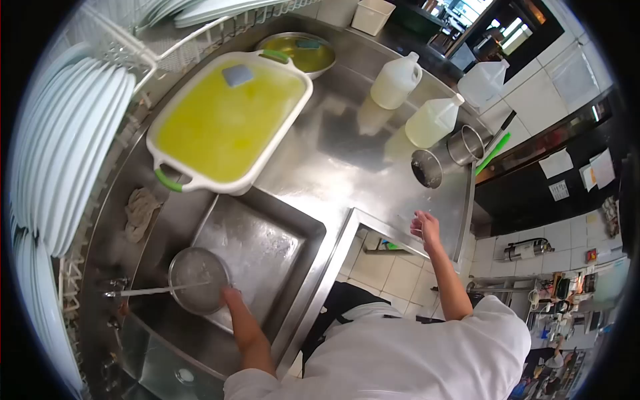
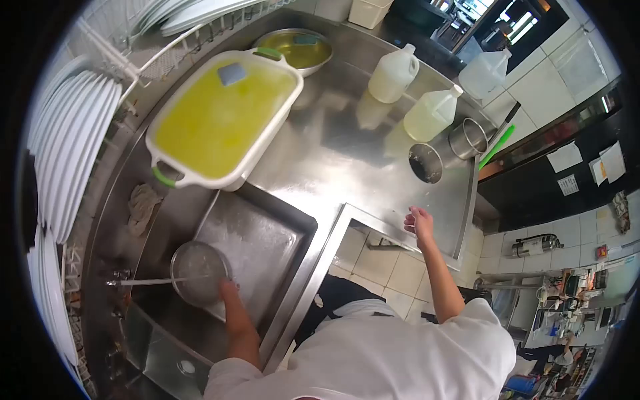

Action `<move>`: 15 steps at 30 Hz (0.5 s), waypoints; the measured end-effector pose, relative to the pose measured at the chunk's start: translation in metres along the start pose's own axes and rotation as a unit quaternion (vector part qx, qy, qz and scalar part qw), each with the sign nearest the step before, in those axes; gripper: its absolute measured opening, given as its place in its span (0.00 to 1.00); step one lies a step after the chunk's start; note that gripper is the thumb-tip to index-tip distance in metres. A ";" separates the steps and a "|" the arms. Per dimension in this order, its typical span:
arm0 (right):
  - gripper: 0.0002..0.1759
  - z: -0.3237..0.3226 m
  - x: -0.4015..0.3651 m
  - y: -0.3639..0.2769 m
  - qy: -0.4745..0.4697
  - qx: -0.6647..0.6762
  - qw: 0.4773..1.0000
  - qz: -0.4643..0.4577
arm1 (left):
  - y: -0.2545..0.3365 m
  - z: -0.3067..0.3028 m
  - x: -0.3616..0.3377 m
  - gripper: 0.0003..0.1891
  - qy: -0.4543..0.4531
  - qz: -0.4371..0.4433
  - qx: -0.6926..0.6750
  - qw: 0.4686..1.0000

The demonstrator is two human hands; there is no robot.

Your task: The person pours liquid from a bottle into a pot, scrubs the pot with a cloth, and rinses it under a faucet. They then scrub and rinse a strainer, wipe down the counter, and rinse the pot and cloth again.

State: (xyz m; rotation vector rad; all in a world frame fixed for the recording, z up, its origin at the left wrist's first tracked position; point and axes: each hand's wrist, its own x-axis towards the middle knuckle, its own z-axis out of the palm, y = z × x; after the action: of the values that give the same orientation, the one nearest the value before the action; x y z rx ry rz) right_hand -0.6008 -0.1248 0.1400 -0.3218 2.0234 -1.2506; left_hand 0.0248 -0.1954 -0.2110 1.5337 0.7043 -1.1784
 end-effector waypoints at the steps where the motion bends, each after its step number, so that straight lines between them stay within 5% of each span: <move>1: 0.18 -0.010 0.012 -0.002 0.004 -0.002 1.000 -0.003 | -0.001 0.007 0.004 0.16 -0.007 0.012 -0.001 1.000; 6: 0.16 -0.041 0.082 -0.069 -0.039 -0.154 0.977 -0.142 | -0.005 0.023 0.003 0.15 -0.007 0.051 -0.007 0.999; 10: 0.18 -0.066 0.208 -0.161 0.142 -0.268 0.858 -0.415 | -0.016 0.020 -0.004 0.14 -0.007 0.073 -0.013 0.997; 11: 0.24 -0.051 0.190 -0.212 0.186 -0.247 0.879 -0.362 | -0.020 0.015 -0.003 0.14 -0.007 0.073 -0.020 0.997; 14: 0.32 -0.038 0.234 -0.291 0.322 -0.358 0.768 -0.423 | -0.024 0.003 -0.003 0.14 -0.013 0.080 -0.038 0.996; 15: 0.34 -0.030 0.245 -0.307 0.311 -0.465 0.737 -0.380 | -0.022 0.001 -0.001 0.13 -0.017 0.083 -0.051 0.995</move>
State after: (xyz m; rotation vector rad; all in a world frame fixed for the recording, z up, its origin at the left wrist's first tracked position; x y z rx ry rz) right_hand -0.8420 -0.3915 0.3005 -1.4987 3.1978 -0.6216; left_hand 0.0046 -0.1894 -0.2187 1.4541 0.5937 -1.0265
